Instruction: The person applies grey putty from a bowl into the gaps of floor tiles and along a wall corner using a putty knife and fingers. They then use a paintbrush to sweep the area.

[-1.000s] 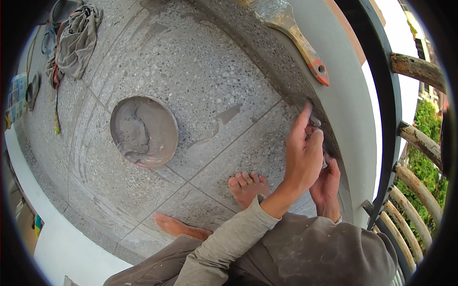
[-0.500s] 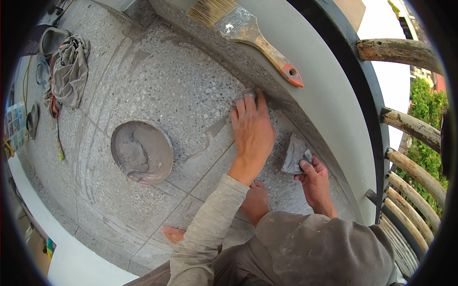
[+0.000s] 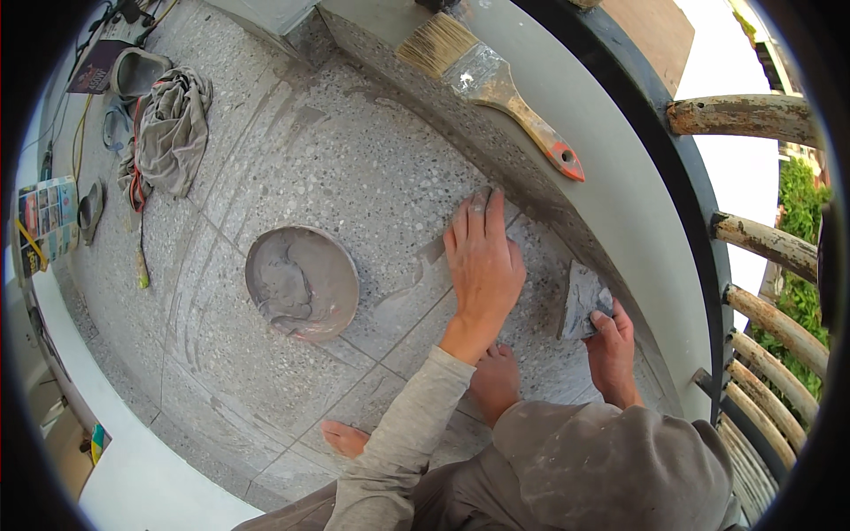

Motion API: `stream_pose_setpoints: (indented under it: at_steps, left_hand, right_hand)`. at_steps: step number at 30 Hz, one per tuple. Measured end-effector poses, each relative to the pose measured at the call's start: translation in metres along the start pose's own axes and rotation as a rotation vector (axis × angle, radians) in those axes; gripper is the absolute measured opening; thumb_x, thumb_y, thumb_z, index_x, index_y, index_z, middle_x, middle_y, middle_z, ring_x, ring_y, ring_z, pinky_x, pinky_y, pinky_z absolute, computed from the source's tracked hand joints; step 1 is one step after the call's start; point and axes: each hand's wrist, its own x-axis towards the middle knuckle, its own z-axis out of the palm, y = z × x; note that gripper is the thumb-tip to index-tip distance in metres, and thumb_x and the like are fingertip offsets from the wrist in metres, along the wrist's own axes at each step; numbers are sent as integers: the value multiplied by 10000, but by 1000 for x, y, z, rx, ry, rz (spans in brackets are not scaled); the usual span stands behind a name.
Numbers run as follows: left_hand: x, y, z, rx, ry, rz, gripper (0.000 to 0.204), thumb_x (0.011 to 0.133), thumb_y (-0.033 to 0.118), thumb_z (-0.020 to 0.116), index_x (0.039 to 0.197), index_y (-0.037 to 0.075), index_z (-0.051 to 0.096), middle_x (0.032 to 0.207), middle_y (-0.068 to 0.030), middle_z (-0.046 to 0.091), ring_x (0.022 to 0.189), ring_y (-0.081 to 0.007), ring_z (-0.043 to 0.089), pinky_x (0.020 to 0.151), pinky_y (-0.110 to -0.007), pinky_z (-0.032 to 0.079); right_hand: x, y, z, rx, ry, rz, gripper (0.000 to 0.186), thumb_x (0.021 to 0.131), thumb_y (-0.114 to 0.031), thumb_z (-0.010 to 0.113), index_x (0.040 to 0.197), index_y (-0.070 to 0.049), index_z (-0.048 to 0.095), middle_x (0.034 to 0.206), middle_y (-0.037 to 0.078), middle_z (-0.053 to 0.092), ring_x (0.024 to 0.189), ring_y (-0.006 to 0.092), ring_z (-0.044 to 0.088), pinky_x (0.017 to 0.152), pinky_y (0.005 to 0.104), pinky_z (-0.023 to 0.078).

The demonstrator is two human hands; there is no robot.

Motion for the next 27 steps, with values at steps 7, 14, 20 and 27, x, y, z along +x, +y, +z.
stream_pose_setpoints:
  at_steps: [7, 14, 20, 27]
  left_hand:
    - [45, -26, 1, 88, 155, 158, 727, 810, -34, 594, 1470, -124, 303, 1369, -312, 512, 1339, -469, 446, 1169, -545, 303]
    - [1, -37, -14, -179, -43, 180, 685, 831, -43, 553, 1482, -74, 342, 1259, -310, 564, 1198, -463, 536, 1041, -516, 431]
    - [1, -49, -49, -229, 83, -80, 654, 839, -46, 530, 1473, -69, 371, 1159, -287, 579, 1062, -458, 547, 958, -519, 441]
    - [81, -75, -63, -202, 315, -96, 636, 873, -28, 516, 1486, -78, 353, 1289, -297, 542, 1175, -430, 521, 1013, -490, 425]
  right_hand:
    - [13, -9, 10, -142, -145, -60, 287, 983, -83, 534, 1256, -10, 583, 1060, 38, 691, 903, 126, 662, 802, 293, 538]
    - [23, -10, 53, -882, 30, -565, 398, 934, -46, 633, 1320, 33, 577, 1045, 168, 715, 885, 240, 715, 791, 353, 556]
    - [57, 22, 90, -1147, 196, -832, 492, 885, -77, 691, 1359, 3, 585, 1089, 296, 686, 941, 447, 693, 835, 453, 551]
    - [75, 13, 149, -1204, 144, -817, 522, 891, -64, 672, 1390, 14, 543, 1054, 292, 686, 866, 444, 691, 772, 473, 552]
